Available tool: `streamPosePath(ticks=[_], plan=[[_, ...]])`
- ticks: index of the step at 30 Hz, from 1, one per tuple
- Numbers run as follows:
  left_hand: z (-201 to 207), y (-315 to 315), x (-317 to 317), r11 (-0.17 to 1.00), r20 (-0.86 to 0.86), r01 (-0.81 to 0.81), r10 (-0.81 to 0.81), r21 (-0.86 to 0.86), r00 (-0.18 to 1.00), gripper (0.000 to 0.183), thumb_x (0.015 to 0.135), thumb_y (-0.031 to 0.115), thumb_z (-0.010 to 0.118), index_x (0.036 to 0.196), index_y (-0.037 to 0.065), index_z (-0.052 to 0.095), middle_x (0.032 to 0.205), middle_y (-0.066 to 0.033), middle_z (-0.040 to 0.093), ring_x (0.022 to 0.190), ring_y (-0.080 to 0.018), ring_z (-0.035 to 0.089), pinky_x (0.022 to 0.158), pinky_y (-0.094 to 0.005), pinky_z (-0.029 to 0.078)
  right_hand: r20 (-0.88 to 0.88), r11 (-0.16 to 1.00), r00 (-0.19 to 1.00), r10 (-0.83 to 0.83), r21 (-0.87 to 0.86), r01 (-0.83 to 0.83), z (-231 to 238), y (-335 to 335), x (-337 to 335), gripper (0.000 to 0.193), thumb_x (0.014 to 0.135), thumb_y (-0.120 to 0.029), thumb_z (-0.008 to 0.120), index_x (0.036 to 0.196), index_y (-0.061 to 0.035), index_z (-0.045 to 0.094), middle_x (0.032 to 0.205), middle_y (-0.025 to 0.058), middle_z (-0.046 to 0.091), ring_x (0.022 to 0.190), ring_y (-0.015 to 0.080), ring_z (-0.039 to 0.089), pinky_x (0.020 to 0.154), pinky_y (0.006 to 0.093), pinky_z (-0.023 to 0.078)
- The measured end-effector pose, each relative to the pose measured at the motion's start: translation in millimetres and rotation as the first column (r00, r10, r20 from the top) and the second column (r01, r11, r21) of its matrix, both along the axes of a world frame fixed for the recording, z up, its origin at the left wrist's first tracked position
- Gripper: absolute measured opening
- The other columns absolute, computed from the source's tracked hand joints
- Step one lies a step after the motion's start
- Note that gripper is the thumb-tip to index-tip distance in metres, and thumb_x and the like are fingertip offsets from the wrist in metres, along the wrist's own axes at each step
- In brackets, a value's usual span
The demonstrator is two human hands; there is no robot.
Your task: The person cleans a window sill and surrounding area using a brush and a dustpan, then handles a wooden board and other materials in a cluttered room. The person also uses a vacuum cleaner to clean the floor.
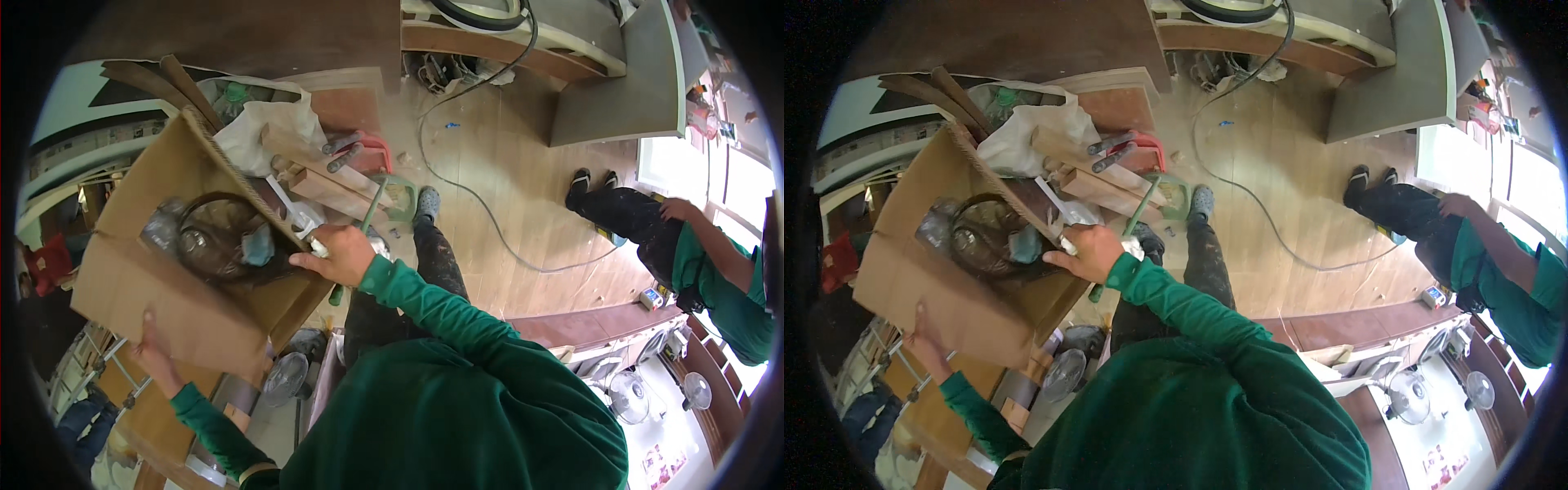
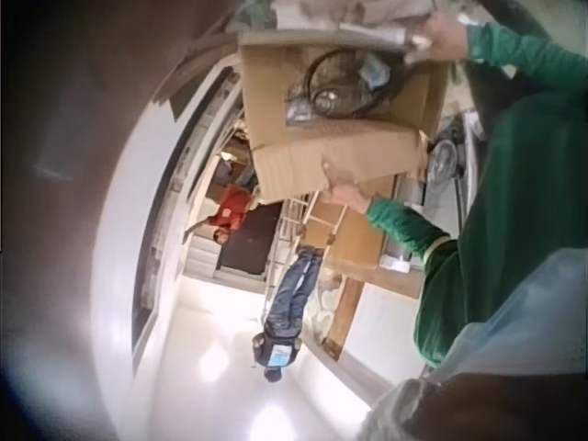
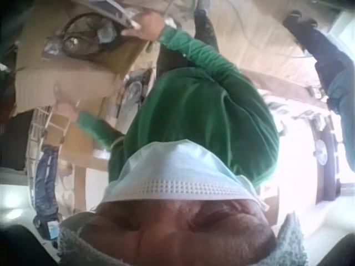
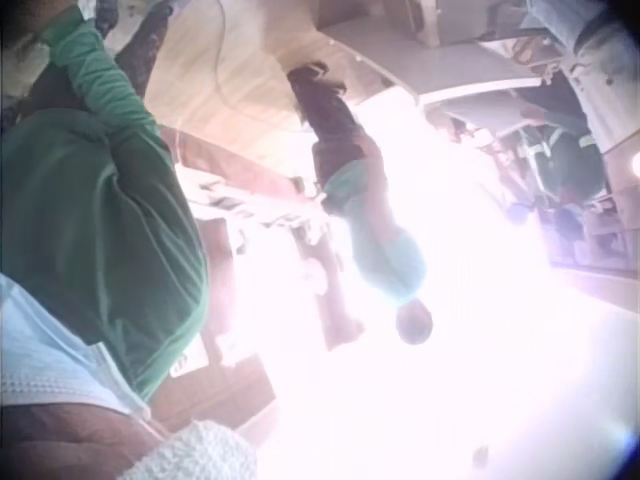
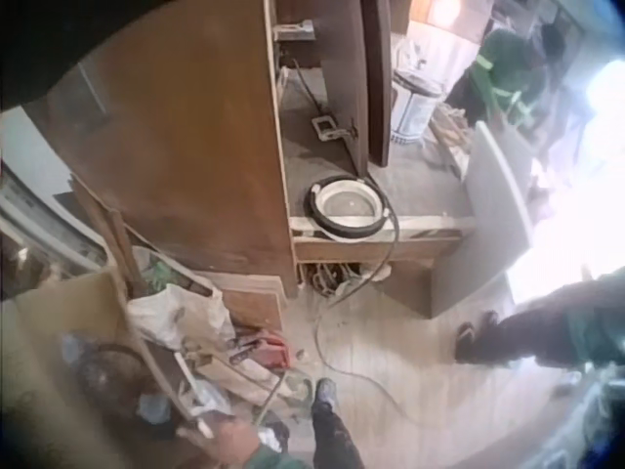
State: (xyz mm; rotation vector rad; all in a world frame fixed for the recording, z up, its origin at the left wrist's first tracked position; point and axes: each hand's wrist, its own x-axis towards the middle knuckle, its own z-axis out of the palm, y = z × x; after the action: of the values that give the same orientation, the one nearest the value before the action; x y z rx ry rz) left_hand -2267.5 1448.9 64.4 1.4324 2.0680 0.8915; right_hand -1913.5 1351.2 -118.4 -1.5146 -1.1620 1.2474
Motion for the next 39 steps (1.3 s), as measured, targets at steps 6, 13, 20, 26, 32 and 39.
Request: streamPosePath(ticks=[6,13,20,26,32,39], plan=[[88,-11,-13,0.997,0.062,-0.044,0.04,0.065,0.997,0.039,0.085,0.014,0.071,0.114,-0.011,0.061,0.116,-0.0158,0.061,0.099,-0.0232,0.06,0.089,-0.035,0.05,-0.271,0.805,0.941,-0.201,-0.593,0.001,-120,-61,10,0.039,0.085,-0.041,0.07,0.094,-0.003,0.071,0.075,0.0072,0.066,0.063,0.0175,0.063,0.06,0.0334,0.051],[96,-25,-47,0.983,0.107,-0.158,0.149,0.088,0.983,0.044,0.088,0.017,0.069,0.119,-0.012,0.057,0.119,-0.0176,0.06,0.103,-0.026,0.061,0.089,-0.0376,0.051,-0.301,0.565,0.875,-0.38,-0.824,-0.039,-193,-85,-37,0.063,0.082,-0.057,0.062,0.115,-0.0031,0.063,0.116,0.0257,0.06,0.079,0.0316,0.067,0.076,0.036,0.051],[97,-38,-35,0.978,0.103,-0.2,0.192,0.067,0.976,0.04,0.09,0.012,0.065,0.121,-0.011,0.056,0.122,-0.018,0.059,0.108,-0.0261,0.06,0.094,-0.0373,0.05,-0.091,0.406,0.923,-0.374,-0.911,0.075,-266,-82,-84,0.04,0.069,-0.036,0.069,0.087,-0.0002,0.072,0.086,0.016,0.071,0.088,0.0277,0.068,0.078,0.0383,0.051],[83,-67,-30,0.974,0.054,-0.172,0.166,0.149,0.985,0.032,0.085,0.011,0.07,0.111,-0.005,0.062,0.115,-0.0138,0.061,0.099,-0.0234,0.061,0.087,-0.0369,0.053,0.173,0.271,0.826,-0.537,-0.892,0.363,-206,-92,-47,0.031,0.07,-0.027,0.07,0.079,0.0026,0.071,0.072,0.0133,0.069,0.071,0.0269,0.069,0.067,0.0351,0.053],[78,-72,-54,0.983,0.04,-0.067,0.061,0.171,0.997,0.038,0.084,0.013,0.071,0.115,-0.006,0.059,0.115,-0.0121,0.06,0.1,-0.0216,0.058,0.089,-0.0356,0.049,0.108,0.267,0.729,-0.676,-0.886,0.379,-200,-94,-44,0.029,0.073,-0.024,0.07,0.077,0.0055,0.07,0.068,0.0129,0.068,0.063,0.0241,0.067,0.063,0.035,0.052],[62,-83,-67,0.988,-0.097,-0.12,0.129,0.097,0.987,0.039,0.082,0.016,0.073,0.111,-0.007,0.062,0.109,-0.013,0.062,0.095,-0.0216,0.059,0.086,-0.0351,0.05,0.172,0.443,0.985,-0.03,-0.881,0.168,-242,-84,-9,0.076,0.071,-0.062,0.066,0.108,0.0039,0.067,0.109,0.0265,0.065,0.106,0.0371,0.062,0.089,0.0424,0.049]])
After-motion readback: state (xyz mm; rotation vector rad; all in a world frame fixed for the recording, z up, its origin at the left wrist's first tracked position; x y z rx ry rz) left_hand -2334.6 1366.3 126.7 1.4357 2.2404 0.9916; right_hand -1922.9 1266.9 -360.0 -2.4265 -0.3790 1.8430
